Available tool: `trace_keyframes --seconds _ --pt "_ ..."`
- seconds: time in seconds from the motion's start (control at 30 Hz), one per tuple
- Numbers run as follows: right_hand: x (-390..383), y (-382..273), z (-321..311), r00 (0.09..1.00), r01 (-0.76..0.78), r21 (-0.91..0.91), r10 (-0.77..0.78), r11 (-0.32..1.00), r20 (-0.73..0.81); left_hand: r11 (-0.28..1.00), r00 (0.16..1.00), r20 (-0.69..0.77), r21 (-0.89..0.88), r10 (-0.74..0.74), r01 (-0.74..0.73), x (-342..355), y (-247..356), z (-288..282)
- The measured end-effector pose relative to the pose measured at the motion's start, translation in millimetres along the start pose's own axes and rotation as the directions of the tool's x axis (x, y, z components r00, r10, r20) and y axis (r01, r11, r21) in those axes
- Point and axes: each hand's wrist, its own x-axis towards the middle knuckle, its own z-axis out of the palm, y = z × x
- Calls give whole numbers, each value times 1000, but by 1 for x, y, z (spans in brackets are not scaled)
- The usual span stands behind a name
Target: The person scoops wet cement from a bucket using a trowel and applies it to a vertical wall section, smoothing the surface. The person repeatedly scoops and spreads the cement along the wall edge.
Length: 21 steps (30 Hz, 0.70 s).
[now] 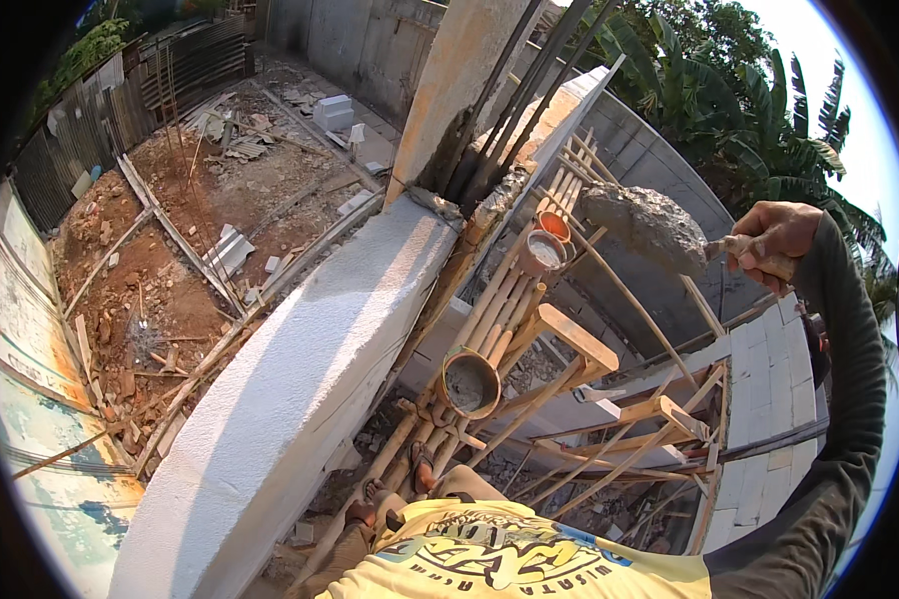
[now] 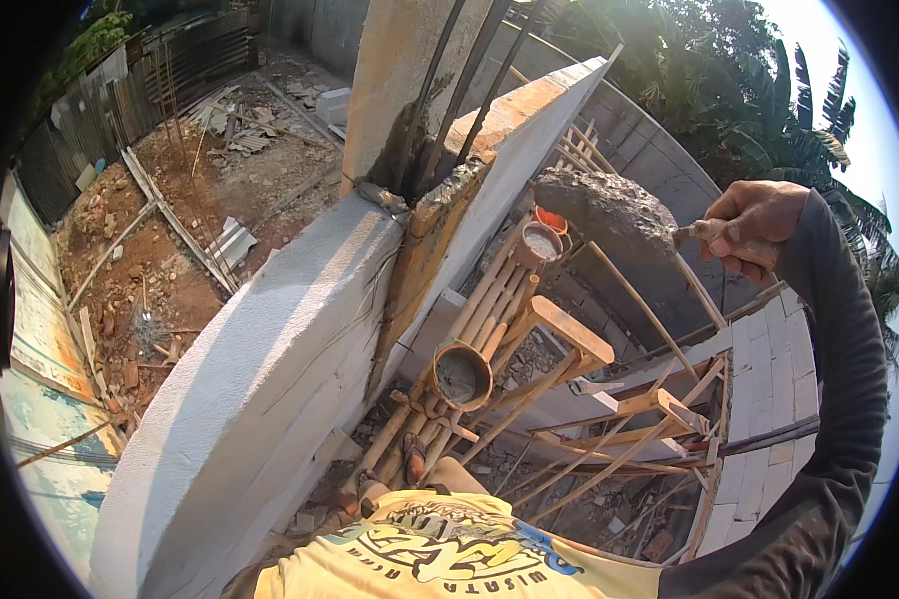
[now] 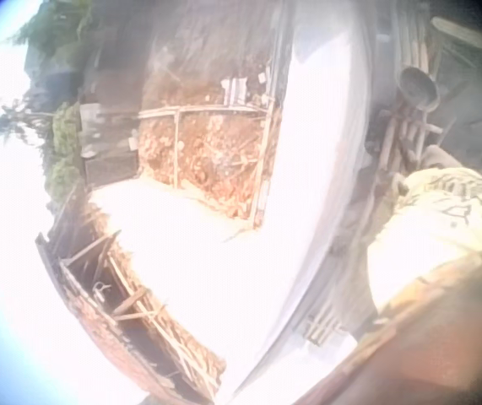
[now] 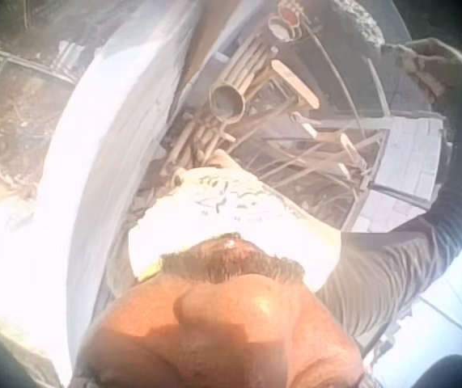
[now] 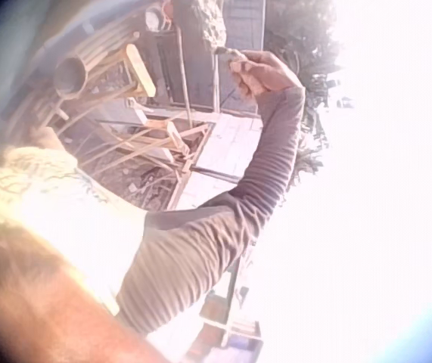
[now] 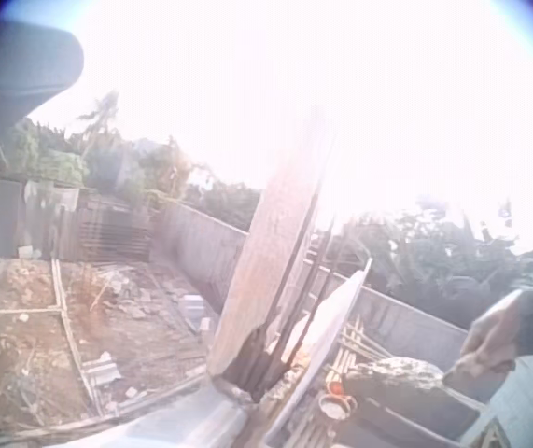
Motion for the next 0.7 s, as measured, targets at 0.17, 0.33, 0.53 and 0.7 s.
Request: trace_keyframes --seconds 0.17,0.33,0.53,0.7 --pt "26 -196 18 985 -138 -629 40 765 -168 997 997 34 -22 68 -68 24 2 69" --pt "13 -246 43 966 -225 -762 35 608 -257 996 999 10 -75 46 -45 25 -3 86" --pt "-15 -137 23 982 81 -336 -133 938 -136 994 997 30 -84 77 -75 14 -2 82" --pt "54 8 34 896 443 211 -430 871 -109 995 999 21 -88 41 -39 -1 -26 57"
